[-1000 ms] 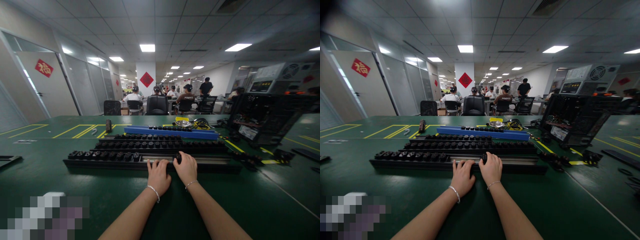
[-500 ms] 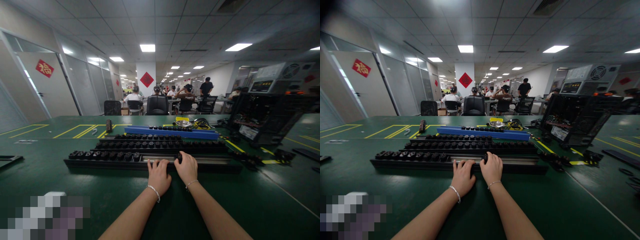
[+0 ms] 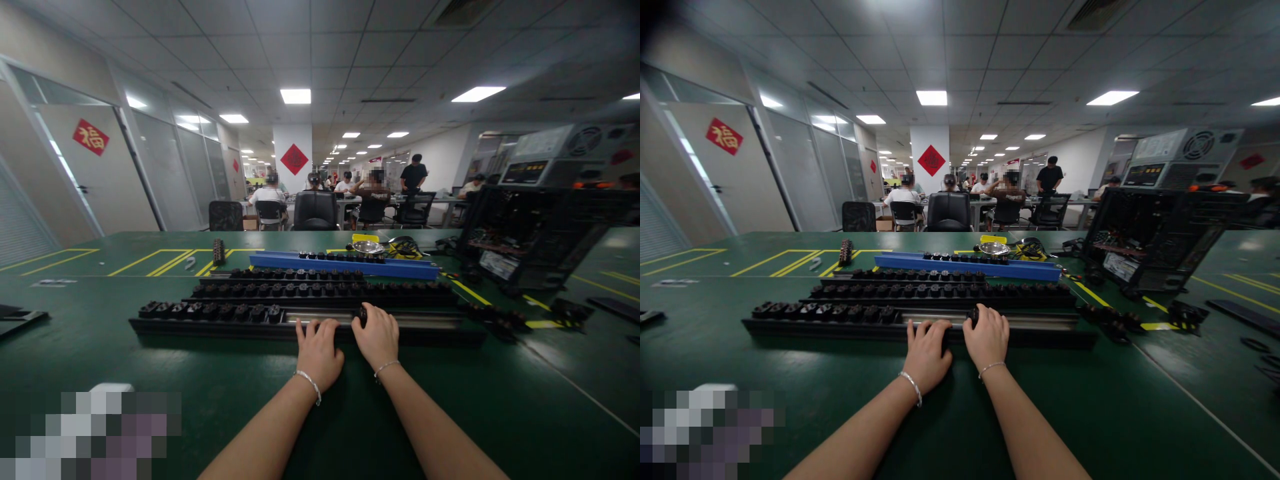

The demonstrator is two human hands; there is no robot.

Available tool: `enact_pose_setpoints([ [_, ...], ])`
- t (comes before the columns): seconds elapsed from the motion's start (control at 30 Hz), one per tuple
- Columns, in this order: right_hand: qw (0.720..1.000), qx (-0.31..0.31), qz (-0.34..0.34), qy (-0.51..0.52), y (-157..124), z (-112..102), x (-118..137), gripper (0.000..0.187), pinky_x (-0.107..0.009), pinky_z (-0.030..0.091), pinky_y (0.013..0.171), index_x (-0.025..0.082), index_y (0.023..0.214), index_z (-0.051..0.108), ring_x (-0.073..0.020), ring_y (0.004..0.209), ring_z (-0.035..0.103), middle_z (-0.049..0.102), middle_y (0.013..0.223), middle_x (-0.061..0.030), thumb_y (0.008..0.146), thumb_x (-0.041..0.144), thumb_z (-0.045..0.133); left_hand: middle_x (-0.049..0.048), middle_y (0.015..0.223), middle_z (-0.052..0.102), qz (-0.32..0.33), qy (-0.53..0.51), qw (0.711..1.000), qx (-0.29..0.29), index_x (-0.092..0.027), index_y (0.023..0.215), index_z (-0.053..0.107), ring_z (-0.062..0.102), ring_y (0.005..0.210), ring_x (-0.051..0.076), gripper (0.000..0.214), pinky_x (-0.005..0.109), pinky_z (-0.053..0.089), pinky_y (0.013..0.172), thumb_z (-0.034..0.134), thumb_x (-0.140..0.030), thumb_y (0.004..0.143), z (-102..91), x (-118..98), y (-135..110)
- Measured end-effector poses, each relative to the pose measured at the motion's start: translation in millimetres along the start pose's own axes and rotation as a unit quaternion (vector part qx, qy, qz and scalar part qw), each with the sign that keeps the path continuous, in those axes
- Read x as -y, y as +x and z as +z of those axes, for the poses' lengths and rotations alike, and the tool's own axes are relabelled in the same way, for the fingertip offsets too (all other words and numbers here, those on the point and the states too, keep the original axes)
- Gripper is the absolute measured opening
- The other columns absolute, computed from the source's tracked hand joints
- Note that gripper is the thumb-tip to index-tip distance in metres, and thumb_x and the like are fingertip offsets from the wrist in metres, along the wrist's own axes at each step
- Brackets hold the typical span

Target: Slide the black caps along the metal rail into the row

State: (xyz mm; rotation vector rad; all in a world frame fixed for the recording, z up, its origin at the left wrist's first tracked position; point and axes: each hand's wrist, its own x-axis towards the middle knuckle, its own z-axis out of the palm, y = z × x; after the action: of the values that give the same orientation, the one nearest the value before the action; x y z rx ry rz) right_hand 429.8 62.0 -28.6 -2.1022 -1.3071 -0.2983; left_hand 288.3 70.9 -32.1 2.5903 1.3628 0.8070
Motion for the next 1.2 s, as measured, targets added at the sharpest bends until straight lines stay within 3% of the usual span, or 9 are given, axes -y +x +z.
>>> enact_pose_setpoints([
  [1.2, 1.000, -0.008, 0.009, -0.014, 2.8, -1.9, -4.9, 0.042, -0.038, 0.024, 0.101, 0.015, 0.115, 0.056, -0.0220, 0.111, 0.050, 0.062, 0.113, -0.0113, 0.077, 0.023, 0.044, 0.0002, 0.122, 0.058, -0.004, 0.003, 1.000, -0.001, -0.028, 0.116, 0.049, 0.041, 0.117, 0.024, 0.047, 0.057, 0.004, 0.112, 0.052, -0.017, 0.070, -0.1, -0.8, 0.1],
])
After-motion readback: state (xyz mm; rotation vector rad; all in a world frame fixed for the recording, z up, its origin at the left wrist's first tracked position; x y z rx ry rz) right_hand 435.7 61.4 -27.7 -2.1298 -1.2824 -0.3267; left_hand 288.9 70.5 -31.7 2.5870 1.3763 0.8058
